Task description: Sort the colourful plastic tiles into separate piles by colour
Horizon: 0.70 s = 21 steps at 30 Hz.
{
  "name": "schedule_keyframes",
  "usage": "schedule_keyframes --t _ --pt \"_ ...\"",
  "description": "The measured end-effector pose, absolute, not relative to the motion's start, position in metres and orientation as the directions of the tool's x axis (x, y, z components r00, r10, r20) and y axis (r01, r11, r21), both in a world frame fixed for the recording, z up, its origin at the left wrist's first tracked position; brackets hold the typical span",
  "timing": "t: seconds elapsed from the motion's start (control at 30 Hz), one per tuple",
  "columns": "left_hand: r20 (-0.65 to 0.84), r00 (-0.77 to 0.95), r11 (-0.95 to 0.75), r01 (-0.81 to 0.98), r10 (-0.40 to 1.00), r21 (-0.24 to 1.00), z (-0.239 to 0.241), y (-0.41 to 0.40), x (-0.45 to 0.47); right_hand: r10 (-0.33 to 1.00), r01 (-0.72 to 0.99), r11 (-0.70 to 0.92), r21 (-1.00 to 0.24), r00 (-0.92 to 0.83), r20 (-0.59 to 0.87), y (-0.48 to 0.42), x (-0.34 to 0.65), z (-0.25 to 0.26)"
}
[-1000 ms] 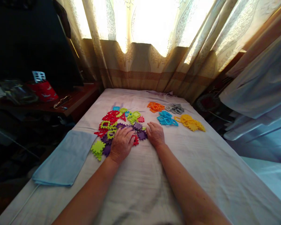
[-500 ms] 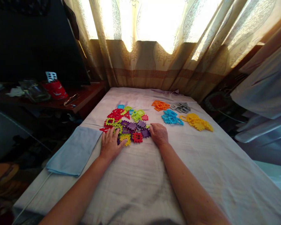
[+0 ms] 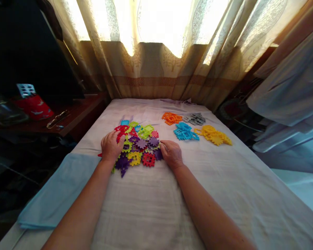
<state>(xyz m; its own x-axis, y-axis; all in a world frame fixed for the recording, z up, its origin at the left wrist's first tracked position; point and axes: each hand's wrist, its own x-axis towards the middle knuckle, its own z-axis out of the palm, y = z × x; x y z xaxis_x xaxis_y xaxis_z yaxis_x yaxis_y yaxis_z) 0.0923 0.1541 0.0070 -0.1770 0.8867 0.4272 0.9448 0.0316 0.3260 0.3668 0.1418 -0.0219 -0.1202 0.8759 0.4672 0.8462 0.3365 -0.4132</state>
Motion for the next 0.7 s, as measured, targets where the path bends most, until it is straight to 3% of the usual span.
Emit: schedule_keyframes --t 0.1,0.17,0.33,0.5,0.7 --pt "0.322 -0.259 0.148 0.932 0.911 0.33 0.0 0.173 0.081 0.874 0.839 0.328 -0.434 -0.095 0.477 0.155 0.363 -0.021" --pt "0.283 -0.233 0.139 0.939 0.93 0.315 -0.006 0.18 0.076 0.879 0.842 0.32 -0.434 -0.094 0.467 0.169 0.357 -0.018" --pt "0.3 -0.161 0.075 0.958 0.94 0.278 -0.015 0.181 0.075 0.901 0.855 0.331 -0.399 -0.161 0.402 0.219 0.32 0.0" --pt "0.34 -0.158 0.069 0.963 0.927 0.26 -0.014 0.178 0.079 0.928 0.889 0.345 -0.3 -0.277 0.248 0.256 0.278 0.012" --pt "0.325 -0.143 0.064 0.968 0.935 0.242 -0.014 0.179 0.082 0.952 0.92 0.305 -0.247 -0.286 0.109 0.265 0.258 0.012"
